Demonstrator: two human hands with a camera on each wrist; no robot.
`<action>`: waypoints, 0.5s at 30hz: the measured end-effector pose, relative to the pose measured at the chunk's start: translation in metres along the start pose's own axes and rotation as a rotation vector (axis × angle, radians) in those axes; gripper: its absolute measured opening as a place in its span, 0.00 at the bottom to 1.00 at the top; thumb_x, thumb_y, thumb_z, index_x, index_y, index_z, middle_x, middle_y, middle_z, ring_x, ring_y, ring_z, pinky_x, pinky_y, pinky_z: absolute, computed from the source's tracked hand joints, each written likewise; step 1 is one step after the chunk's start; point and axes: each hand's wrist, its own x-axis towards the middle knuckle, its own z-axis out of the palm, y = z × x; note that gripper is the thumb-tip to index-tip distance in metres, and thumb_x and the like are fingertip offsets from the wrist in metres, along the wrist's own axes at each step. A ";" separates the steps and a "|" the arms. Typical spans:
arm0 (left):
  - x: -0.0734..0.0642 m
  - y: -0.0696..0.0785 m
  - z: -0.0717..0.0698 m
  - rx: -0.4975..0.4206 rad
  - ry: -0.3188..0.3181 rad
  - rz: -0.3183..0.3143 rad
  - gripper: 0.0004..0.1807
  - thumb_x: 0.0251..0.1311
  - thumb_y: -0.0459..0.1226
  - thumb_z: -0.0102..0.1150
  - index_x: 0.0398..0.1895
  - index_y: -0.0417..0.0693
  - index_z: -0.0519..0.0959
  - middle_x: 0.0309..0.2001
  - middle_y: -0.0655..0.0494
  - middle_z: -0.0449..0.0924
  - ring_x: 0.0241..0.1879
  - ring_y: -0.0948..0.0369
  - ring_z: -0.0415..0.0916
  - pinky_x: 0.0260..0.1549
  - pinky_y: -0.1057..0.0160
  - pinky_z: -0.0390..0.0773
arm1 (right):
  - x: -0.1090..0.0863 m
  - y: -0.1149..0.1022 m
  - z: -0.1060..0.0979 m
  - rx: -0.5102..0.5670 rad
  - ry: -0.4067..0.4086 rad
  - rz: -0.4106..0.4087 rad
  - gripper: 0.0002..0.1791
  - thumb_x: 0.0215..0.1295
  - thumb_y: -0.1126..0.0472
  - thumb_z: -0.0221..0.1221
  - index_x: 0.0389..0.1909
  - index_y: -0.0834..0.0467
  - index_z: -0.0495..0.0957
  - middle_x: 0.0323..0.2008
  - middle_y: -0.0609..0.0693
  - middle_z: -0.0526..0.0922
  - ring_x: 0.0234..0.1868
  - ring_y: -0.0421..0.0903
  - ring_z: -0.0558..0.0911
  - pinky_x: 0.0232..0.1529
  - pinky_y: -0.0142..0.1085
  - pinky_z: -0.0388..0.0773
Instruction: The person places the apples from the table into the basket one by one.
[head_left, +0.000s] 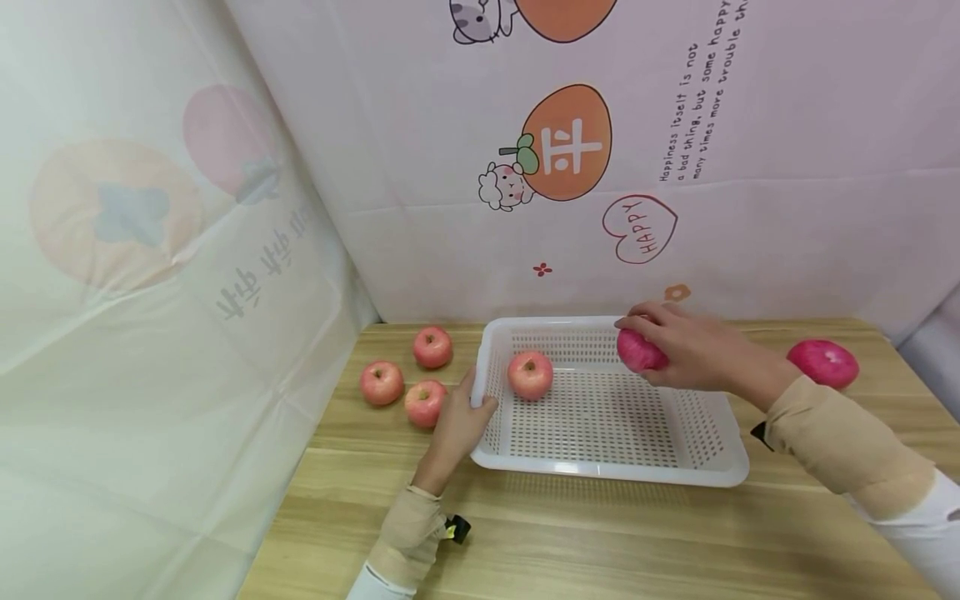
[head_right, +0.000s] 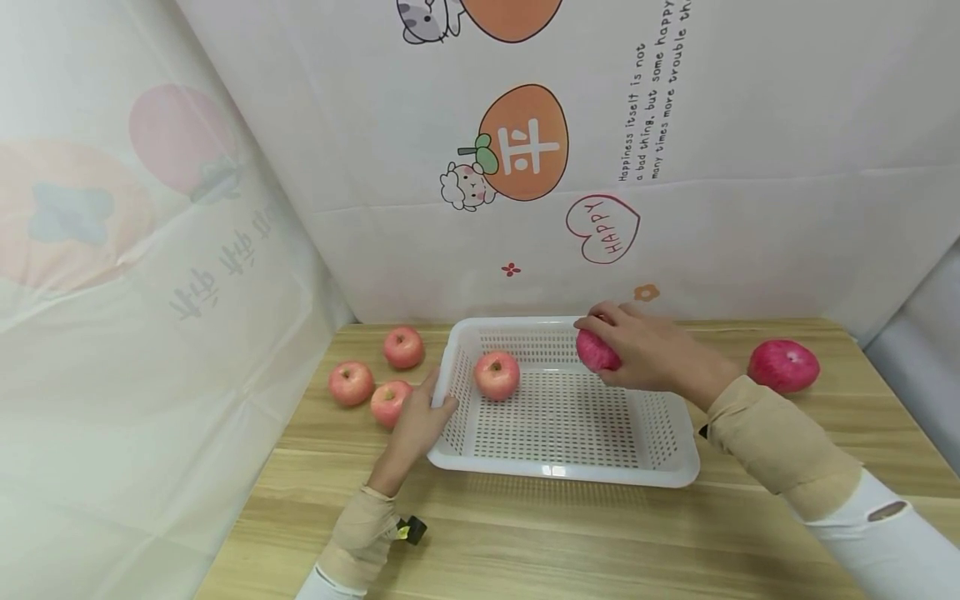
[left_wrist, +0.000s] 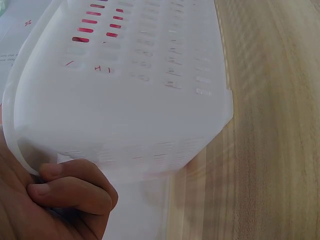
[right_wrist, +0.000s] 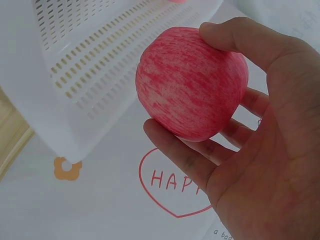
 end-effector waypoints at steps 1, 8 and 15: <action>0.000 0.001 0.000 0.001 0.000 -0.005 0.37 0.71 0.35 0.60 0.82 0.39 0.63 0.57 0.37 0.86 0.44 0.52 0.87 0.44 0.49 0.89 | 0.000 -0.001 0.000 0.000 -0.002 -0.004 0.38 0.54 0.54 0.77 0.67 0.54 0.78 0.64 0.57 0.77 0.60 0.61 0.79 0.45 0.55 0.88; 0.000 0.002 0.000 0.016 0.002 -0.011 0.37 0.71 0.36 0.60 0.82 0.39 0.63 0.57 0.36 0.86 0.44 0.52 0.87 0.44 0.49 0.88 | 0.003 -0.008 0.006 0.016 -0.030 -0.020 0.38 0.56 0.53 0.77 0.68 0.53 0.78 0.63 0.54 0.76 0.60 0.58 0.80 0.45 0.52 0.89; 0.000 0.000 0.001 0.013 -0.002 -0.016 0.38 0.70 0.36 0.60 0.82 0.40 0.63 0.57 0.37 0.86 0.44 0.53 0.87 0.44 0.49 0.88 | 0.006 -0.015 0.010 0.019 -0.051 -0.038 0.40 0.54 0.54 0.78 0.69 0.52 0.77 0.65 0.53 0.76 0.62 0.58 0.78 0.46 0.51 0.89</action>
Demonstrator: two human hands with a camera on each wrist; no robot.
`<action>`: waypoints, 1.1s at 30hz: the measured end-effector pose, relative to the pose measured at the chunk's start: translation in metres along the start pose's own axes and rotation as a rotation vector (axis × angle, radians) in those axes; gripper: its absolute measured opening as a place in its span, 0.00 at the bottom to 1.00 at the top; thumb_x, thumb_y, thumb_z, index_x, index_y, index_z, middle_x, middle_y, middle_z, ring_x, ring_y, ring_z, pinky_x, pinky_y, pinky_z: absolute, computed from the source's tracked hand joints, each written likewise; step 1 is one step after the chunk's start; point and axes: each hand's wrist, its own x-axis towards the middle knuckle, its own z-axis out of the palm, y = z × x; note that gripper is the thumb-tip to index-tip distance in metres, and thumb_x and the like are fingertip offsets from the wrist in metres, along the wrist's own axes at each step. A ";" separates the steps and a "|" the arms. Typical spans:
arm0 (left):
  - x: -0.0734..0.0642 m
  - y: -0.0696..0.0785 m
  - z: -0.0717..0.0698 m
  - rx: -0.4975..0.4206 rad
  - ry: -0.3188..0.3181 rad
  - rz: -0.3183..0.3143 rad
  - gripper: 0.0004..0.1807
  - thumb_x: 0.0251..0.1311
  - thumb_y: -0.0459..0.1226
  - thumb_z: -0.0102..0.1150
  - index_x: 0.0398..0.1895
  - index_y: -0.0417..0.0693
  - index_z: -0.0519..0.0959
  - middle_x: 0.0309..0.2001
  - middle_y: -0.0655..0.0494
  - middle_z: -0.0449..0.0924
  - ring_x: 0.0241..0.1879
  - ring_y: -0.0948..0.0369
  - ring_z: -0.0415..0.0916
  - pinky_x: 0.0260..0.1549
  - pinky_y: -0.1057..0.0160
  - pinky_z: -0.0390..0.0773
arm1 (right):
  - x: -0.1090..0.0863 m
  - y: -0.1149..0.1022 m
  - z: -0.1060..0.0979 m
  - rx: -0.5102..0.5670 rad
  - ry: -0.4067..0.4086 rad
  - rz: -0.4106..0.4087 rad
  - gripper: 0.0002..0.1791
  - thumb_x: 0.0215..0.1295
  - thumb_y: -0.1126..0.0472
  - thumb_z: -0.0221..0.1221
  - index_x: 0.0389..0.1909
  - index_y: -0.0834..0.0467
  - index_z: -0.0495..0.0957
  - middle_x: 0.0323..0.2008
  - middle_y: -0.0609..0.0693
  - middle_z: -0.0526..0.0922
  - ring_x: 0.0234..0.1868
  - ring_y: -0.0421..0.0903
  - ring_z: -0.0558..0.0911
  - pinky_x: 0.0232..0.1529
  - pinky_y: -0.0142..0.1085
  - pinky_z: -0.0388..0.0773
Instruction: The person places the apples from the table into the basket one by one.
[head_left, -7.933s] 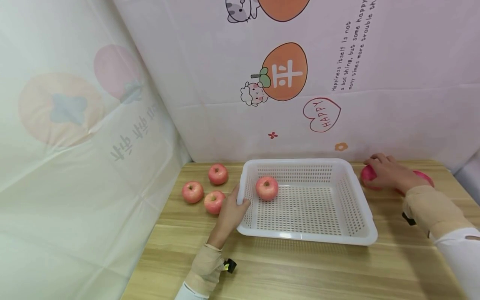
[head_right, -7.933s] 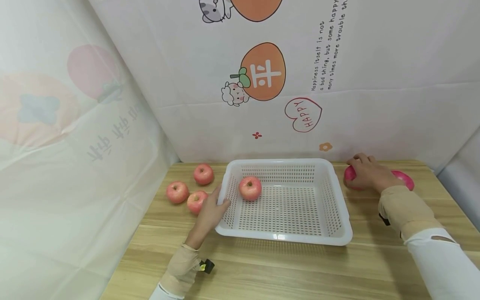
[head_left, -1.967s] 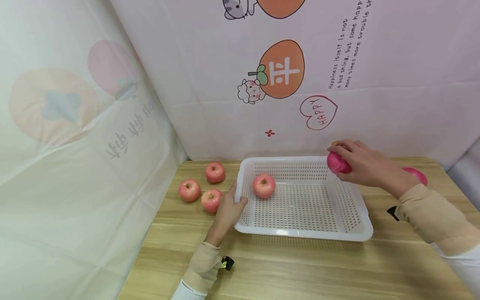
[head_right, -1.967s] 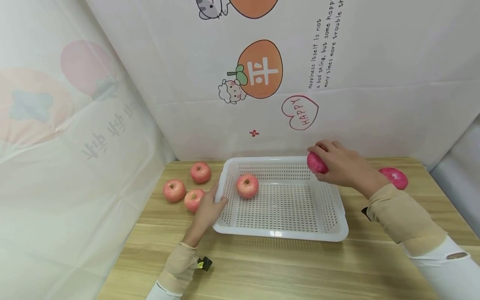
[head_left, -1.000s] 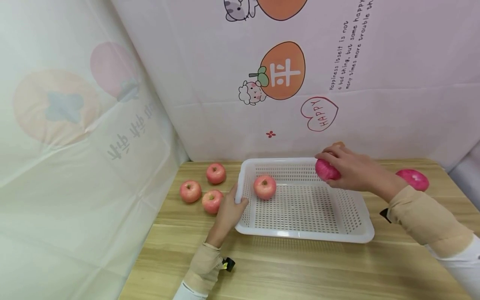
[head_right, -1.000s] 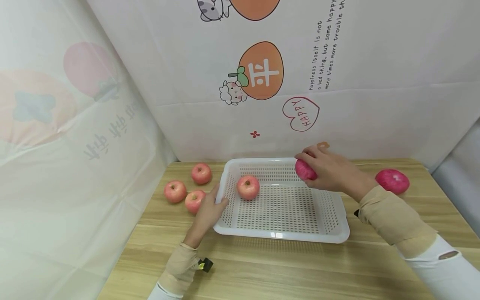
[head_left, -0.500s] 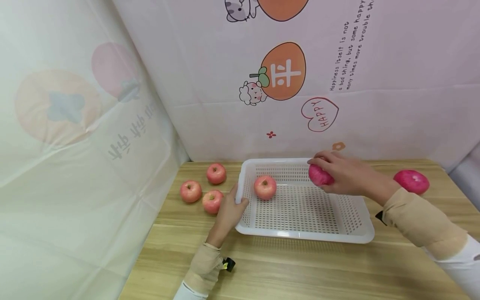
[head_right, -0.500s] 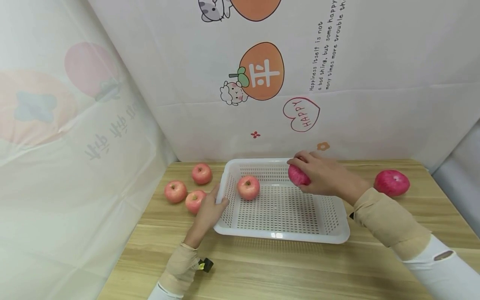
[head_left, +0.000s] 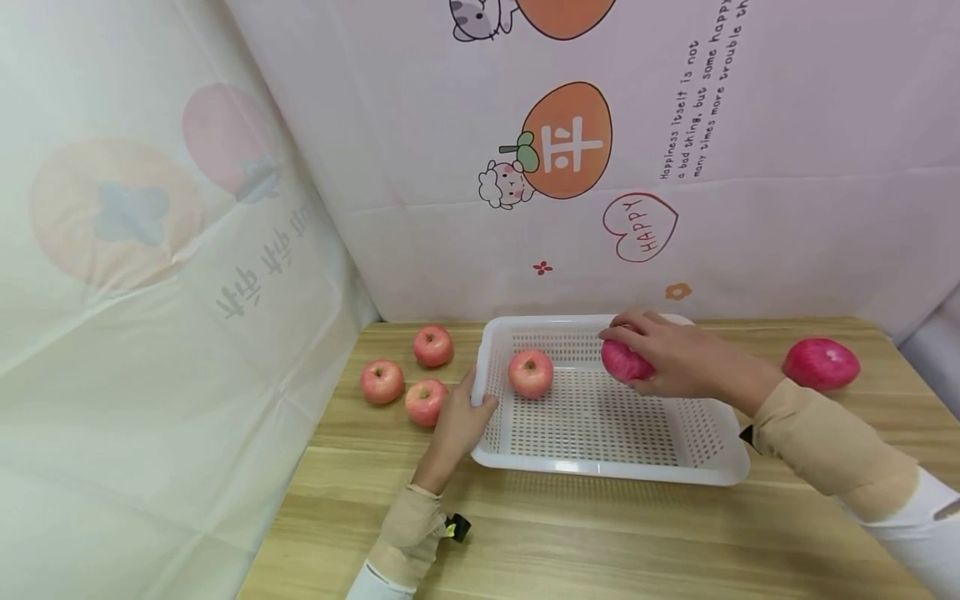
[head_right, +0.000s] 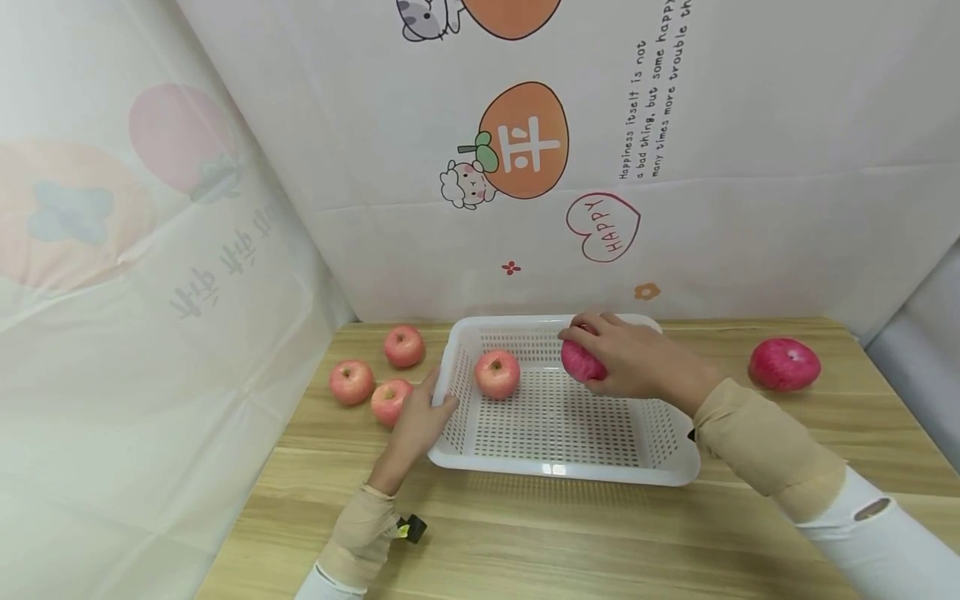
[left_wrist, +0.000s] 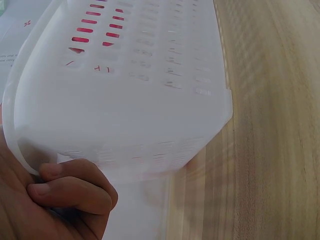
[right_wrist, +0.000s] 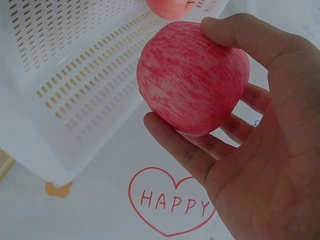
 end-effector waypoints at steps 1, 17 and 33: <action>0.000 0.000 0.000 -0.001 0.000 0.000 0.38 0.70 0.36 0.59 0.82 0.41 0.63 0.57 0.37 0.86 0.43 0.53 0.87 0.43 0.50 0.89 | 0.001 -0.001 0.001 0.000 0.000 -0.004 0.40 0.54 0.54 0.78 0.69 0.51 0.77 0.65 0.53 0.76 0.62 0.57 0.78 0.46 0.51 0.89; 0.000 -0.002 0.000 -0.004 -0.014 0.010 0.38 0.69 0.37 0.57 0.82 0.44 0.63 0.56 0.39 0.87 0.41 0.54 0.88 0.37 0.55 0.88 | 0.011 -0.015 0.009 -0.008 0.022 -0.074 0.37 0.54 0.55 0.78 0.67 0.51 0.79 0.63 0.52 0.78 0.60 0.54 0.79 0.43 0.46 0.87; -0.001 0.001 -0.001 0.009 0.001 0.007 0.38 0.70 0.37 0.58 0.83 0.42 0.62 0.58 0.37 0.86 0.44 0.54 0.87 0.45 0.49 0.88 | 0.017 -0.024 0.018 0.004 0.020 -0.094 0.37 0.54 0.55 0.78 0.67 0.50 0.79 0.64 0.51 0.78 0.60 0.53 0.79 0.41 0.47 0.87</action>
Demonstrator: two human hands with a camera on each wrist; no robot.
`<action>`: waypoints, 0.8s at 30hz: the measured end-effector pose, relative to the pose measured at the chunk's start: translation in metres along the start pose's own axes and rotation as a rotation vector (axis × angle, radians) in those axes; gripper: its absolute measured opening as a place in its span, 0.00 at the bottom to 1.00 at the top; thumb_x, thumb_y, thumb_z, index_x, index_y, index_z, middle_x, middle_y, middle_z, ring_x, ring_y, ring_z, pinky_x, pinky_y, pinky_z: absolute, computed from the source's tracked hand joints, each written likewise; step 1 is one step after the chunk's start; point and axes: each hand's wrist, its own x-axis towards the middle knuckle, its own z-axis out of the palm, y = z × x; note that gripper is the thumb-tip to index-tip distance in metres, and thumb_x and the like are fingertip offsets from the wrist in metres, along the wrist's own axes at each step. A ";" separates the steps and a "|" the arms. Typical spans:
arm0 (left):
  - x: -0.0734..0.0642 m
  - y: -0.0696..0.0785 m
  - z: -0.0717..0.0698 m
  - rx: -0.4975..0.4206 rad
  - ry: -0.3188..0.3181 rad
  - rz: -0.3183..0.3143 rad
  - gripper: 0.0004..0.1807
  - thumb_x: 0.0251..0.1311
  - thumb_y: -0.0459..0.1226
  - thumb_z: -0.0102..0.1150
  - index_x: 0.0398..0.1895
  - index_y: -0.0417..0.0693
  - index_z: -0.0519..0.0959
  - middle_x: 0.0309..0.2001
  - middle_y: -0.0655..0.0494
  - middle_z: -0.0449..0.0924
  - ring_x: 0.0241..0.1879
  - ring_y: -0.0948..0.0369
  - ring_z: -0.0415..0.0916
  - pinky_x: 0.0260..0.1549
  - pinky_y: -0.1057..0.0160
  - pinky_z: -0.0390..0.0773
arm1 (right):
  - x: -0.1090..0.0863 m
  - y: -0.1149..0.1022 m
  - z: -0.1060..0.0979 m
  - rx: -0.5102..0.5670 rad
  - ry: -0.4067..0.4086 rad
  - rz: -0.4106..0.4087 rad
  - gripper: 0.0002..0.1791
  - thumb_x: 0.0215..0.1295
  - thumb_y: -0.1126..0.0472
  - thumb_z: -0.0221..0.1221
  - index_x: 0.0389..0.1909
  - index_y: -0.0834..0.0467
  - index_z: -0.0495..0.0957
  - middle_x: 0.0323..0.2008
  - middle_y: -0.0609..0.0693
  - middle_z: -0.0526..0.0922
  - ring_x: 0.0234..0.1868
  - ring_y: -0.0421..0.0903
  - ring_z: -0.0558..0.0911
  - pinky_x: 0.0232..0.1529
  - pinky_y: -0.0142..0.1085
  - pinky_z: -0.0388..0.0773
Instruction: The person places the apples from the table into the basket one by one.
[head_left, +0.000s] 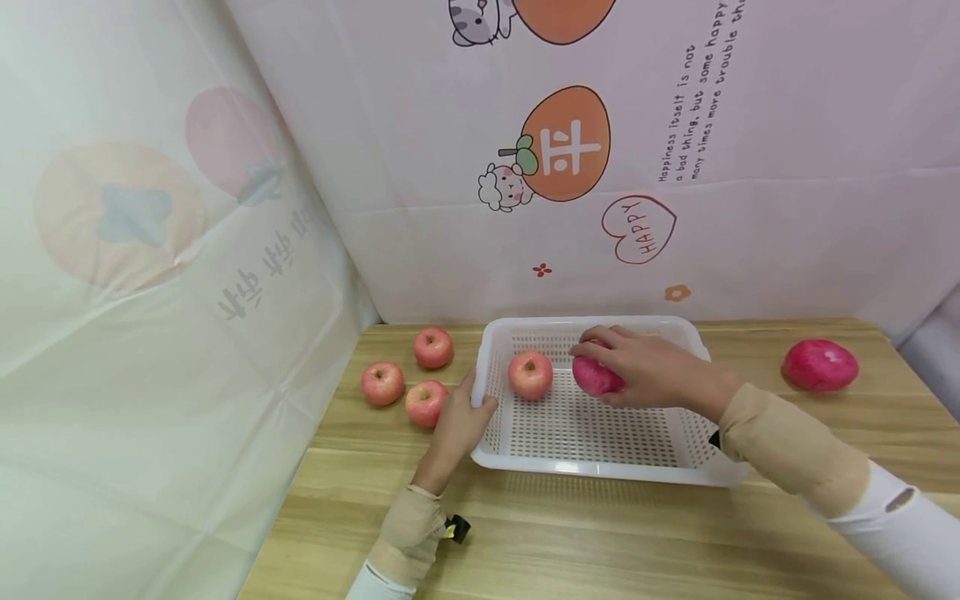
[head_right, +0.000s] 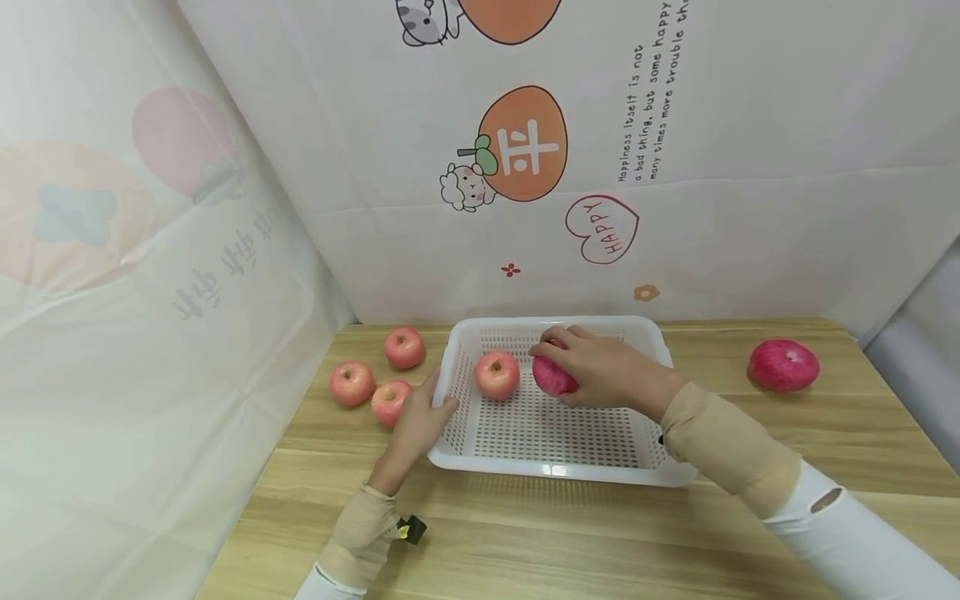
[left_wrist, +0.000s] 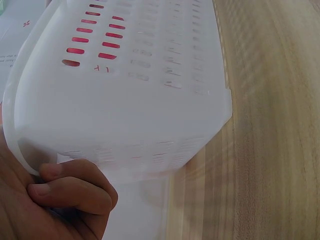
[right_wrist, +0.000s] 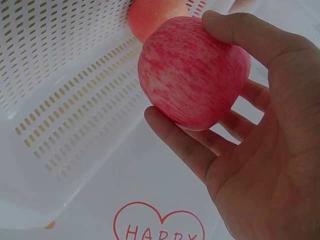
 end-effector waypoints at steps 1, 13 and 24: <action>0.000 0.000 0.000 -0.001 0.000 0.002 0.38 0.70 0.36 0.59 0.82 0.42 0.62 0.58 0.37 0.86 0.43 0.53 0.87 0.44 0.49 0.88 | 0.001 -0.001 0.001 0.001 -0.004 0.004 0.37 0.54 0.55 0.79 0.67 0.49 0.79 0.64 0.50 0.77 0.60 0.53 0.79 0.42 0.46 0.88; 0.001 -0.001 0.000 -0.003 0.003 0.007 0.38 0.70 0.37 0.58 0.82 0.40 0.63 0.56 0.38 0.87 0.42 0.54 0.87 0.44 0.49 0.88 | 0.007 -0.010 0.006 0.011 -0.027 -0.007 0.38 0.54 0.56 0.79 0.69 0.50 0.78 0.65 0.51 0.77 0.61 0.53 0.78 0.44 0.45 0.87; 0.000 -0.003 0.000 -0.012 -0.004 0.009 0.38 0.70 0.36 0.59 0.82 0.40 0.62 0.57 0.37 0.86 0.42 0.54 0.87 0.42 0.50 0.89 | 0.015 -0.017 0.011 0.008 -0.059 -0.011 0.40 0.55 0.55 0.79 0.71 0.49 0.77 0.66 0.52 0.77 0.64 0.55 0.79 0.51 0.50 0.88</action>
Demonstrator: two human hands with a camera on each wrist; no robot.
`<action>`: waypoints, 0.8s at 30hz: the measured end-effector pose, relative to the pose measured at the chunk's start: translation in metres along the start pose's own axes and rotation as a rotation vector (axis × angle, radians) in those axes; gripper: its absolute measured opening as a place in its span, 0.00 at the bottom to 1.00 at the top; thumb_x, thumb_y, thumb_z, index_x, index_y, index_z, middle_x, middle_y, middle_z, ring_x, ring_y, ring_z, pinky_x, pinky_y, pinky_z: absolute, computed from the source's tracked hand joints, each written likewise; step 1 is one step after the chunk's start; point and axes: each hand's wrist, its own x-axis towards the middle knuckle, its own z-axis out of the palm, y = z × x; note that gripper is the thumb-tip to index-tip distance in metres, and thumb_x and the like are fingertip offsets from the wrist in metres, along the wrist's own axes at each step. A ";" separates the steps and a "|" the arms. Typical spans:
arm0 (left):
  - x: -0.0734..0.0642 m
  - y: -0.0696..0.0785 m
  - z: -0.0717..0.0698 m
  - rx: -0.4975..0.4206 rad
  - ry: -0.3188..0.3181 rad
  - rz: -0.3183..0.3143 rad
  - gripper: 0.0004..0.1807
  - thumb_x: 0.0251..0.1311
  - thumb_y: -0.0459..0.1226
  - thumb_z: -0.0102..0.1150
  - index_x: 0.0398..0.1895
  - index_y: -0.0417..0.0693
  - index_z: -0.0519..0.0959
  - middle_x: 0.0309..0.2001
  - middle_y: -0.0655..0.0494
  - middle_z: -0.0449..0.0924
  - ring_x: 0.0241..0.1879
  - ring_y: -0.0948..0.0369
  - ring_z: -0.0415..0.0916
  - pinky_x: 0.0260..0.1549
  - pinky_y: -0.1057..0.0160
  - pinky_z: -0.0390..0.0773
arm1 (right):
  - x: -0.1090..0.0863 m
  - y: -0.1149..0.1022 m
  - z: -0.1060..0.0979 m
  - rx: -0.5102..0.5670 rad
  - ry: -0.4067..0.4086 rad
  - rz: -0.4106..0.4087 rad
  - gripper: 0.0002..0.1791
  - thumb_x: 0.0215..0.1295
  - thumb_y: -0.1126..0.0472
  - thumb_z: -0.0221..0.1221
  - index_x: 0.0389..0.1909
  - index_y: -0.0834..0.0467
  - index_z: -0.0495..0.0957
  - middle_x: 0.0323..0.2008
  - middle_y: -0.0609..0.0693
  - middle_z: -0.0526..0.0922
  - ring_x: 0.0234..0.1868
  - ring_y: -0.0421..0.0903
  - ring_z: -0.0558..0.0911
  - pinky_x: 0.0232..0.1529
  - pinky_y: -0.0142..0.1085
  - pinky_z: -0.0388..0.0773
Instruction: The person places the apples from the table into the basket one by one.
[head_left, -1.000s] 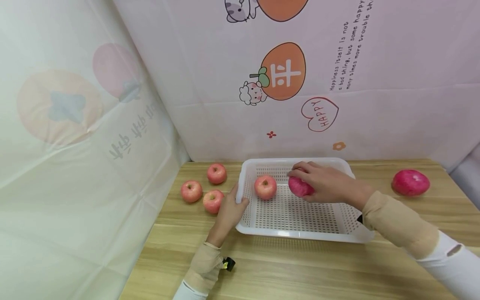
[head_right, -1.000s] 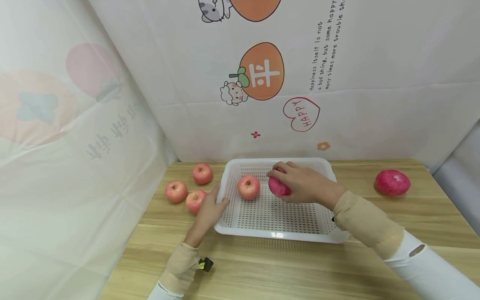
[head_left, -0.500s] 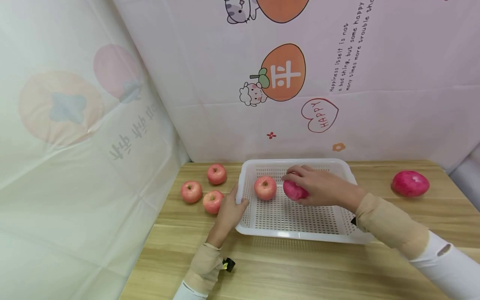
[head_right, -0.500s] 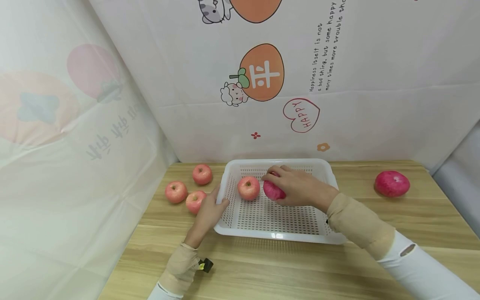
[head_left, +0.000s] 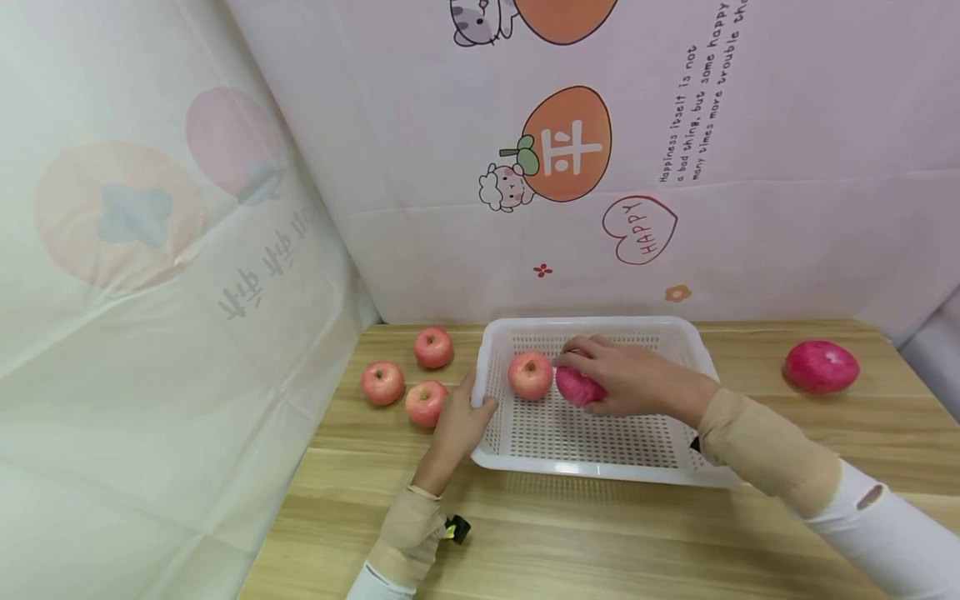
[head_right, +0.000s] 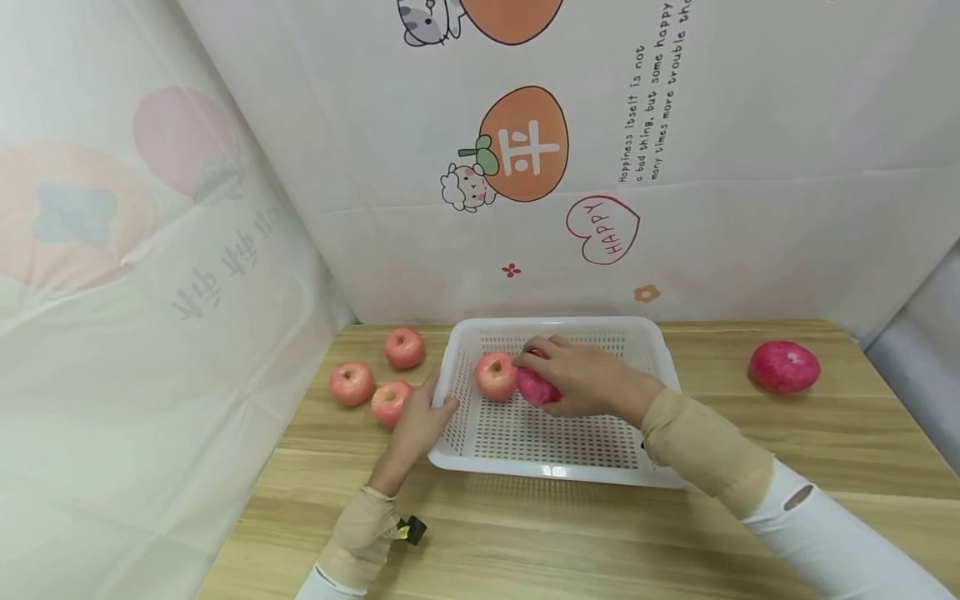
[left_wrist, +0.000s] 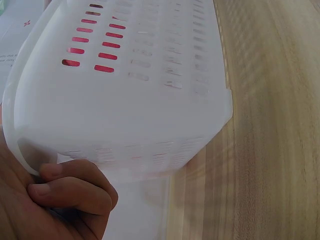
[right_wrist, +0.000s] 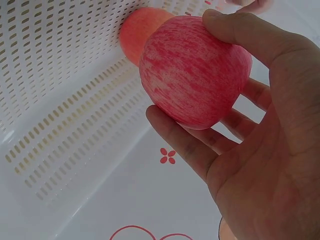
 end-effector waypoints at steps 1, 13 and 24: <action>0.000 0.000 0.000 0.000 -0.001 0.001 0.38 0.69 0.36 0.59 0.82 0.40 0.62 0.57 0.37 0.86 0.42 0.54 0.87 0.43 0.50 0.89 | 0.001 -0.001 0.001 0.000 -0.001 -0.001 0.40 0.56 0.55 0.79 0.71 0.49 0.76 0.66 0.53 0.77 0.64 0.55 0.79 0.52 0.50 0.88; 0.000 0.001 0.002 0.009 0.003 -0.002 0.38 0.70 0.36 0.59 0.82 0.39 0.63 0.57 0.37 0.86 0.43 0.54 0.87 0.43 0.50 0.89 | 0.008 -0.009 0.007 0.025 -0.032 0.005 0.41 0.57 0.54 0.78 0.72 0.49 0.75 0.69 0.52 0.75 0.67 0.55 0.78 0.55 0.53 0.87; 0.000 0.000 0.001 0.004 0.015 0.008 0.38 0.68 0.36 0.59 0.81 0.42 0.65 0.54 0.38 0.88 0.39 0.55 0.87 0.38 0.52 0.89 | 0.014 -0.011 0.016 0.028 -0.011 -0.061 0.39 0.57 0.53 0.77 0.71 0.52 0.77 0.69 0.53 0.77 0.66 0.55 0.80 0.55 0.51 0.87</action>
